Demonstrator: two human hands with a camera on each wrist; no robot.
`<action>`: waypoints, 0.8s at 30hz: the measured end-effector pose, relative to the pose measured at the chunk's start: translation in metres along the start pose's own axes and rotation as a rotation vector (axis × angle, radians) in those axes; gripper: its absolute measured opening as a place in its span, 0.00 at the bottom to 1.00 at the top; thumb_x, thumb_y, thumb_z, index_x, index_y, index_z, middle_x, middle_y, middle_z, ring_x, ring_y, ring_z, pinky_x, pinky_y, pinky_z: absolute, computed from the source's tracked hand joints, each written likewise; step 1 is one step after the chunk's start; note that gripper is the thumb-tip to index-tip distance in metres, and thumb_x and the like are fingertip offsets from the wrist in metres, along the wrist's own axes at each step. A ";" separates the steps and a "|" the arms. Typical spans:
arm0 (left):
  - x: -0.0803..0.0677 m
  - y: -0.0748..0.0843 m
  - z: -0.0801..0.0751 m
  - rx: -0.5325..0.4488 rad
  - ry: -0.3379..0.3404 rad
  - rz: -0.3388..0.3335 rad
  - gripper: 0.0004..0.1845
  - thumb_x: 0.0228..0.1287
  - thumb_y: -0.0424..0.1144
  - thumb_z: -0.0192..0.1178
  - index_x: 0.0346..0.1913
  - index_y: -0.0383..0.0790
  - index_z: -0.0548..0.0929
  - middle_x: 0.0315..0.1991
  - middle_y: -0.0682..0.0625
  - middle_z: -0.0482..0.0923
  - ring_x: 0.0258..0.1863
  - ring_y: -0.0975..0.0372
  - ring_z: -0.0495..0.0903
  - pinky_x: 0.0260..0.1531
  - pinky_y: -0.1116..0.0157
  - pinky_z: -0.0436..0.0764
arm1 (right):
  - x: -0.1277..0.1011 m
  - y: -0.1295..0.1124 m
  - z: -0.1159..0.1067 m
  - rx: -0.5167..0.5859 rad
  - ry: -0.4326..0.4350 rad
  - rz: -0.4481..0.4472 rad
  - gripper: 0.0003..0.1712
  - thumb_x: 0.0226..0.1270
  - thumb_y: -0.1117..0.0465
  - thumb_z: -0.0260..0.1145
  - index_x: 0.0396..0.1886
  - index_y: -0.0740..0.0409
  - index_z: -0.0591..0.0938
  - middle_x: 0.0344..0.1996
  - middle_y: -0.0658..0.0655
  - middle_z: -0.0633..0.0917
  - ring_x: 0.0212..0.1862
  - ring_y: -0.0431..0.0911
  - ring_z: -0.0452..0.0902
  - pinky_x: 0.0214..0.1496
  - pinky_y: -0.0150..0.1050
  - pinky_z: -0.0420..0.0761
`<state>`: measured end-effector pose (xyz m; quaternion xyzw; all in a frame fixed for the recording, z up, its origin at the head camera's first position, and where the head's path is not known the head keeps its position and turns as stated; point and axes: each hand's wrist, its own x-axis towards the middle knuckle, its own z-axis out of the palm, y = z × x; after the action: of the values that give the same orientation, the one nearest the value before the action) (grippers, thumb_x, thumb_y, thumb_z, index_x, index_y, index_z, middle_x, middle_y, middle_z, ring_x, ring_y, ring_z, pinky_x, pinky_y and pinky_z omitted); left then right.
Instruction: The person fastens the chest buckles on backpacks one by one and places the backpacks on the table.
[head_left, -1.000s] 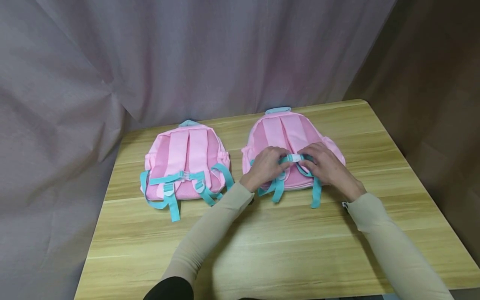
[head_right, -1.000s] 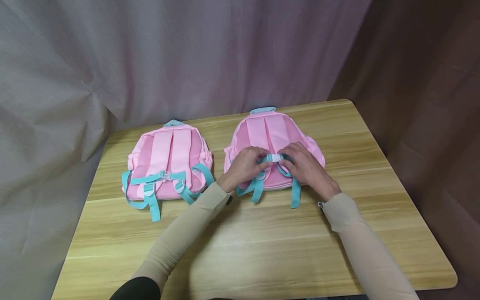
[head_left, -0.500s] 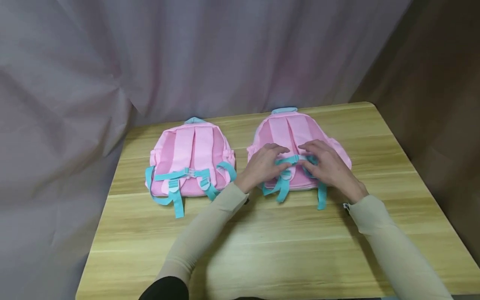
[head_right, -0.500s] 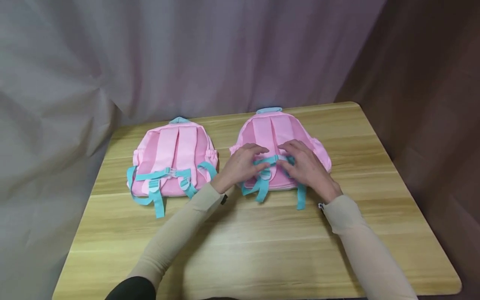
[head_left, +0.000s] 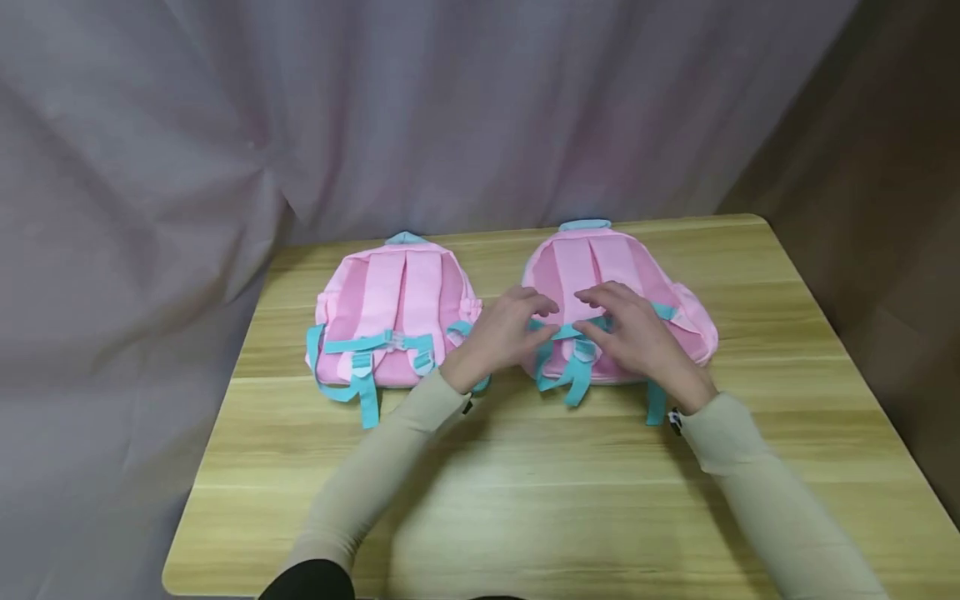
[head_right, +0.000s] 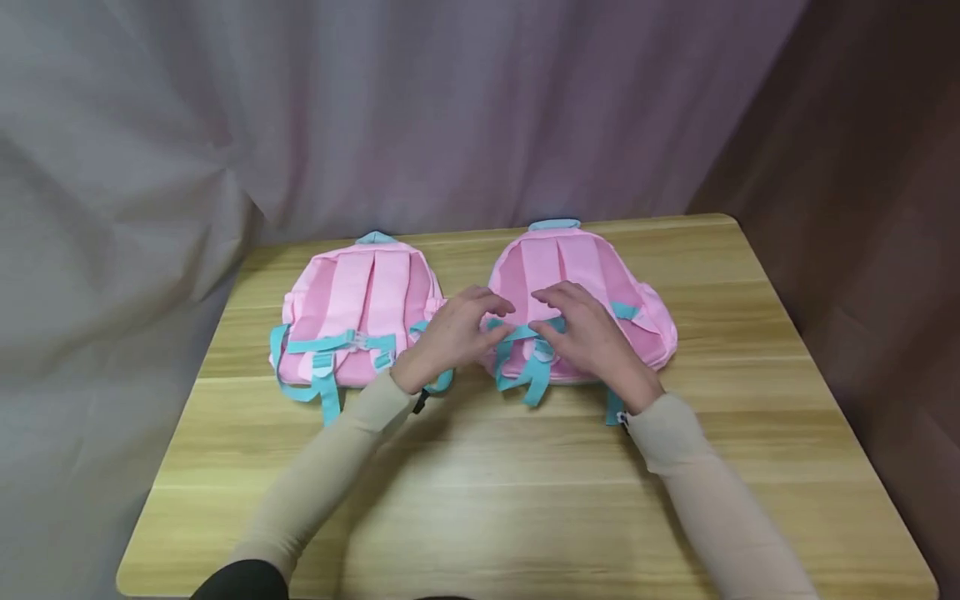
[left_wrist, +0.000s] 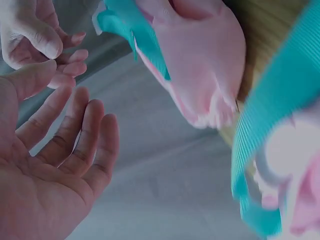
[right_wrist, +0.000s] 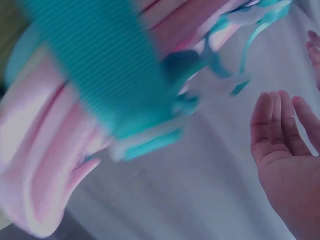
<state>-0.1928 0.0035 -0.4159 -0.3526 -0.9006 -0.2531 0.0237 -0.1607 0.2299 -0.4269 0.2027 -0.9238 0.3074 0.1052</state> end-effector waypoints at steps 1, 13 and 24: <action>-0.003 -0.002 -0.004 -0.008 -0.005 -0.005 0.16 0.68 0.47 0.65 0.53 0.44 0.86 0.47 0.51 0.86 0.48 0.60 0.83 0.46 0.65 0.84 | 0.001 -0.003 0.003 0.000 -0.009 -0.004 0.25 0.63 0.60 0.74 0.59 0.61 0.81 0.53 0.59 0.84 0.50 0.54 0.81 0.52 0.51 0.82; -0.044 -0.035 -0.038 0.057 0.023 -0.069 0.12 0.68 0.44 0.65 0.50 0.44 0.88 0.45 0.52 0.88 0.48 0.61 0.83 0.48 0.62 0.85 | 0.026 -0.053 0.038 0.074 -0.103 -0.105 0.25 0.66 0.57 0.71 0.60 0.61 0.81 0.51 0.58 0.85 0.50 0.54 0.82 0.51 0.48 0.83; -0.077 -0.080 -0.065 0.099 0.036 -0.162 0.10 0.65 0.41 0.67 0.45 0.40 0.90 0.39 0.50 0.88 0.43 0.57 0.84 0.45 0.60 0.85 | 0.048 -0.082 0.078 0.124 -0.184 -0.148 0.23 0.67 0.55 0.71 0.59 0.60 0.82 0.52 0.59 0.86 0.50 0.52 0.82 0.53 0.47 0.84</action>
<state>-0.1955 -0.1255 -0.4113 -0.2723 -0.9370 -0.2157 0.0367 -0.1730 0.1074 -0.4301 0.3038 -0.8912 0.3356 0.0298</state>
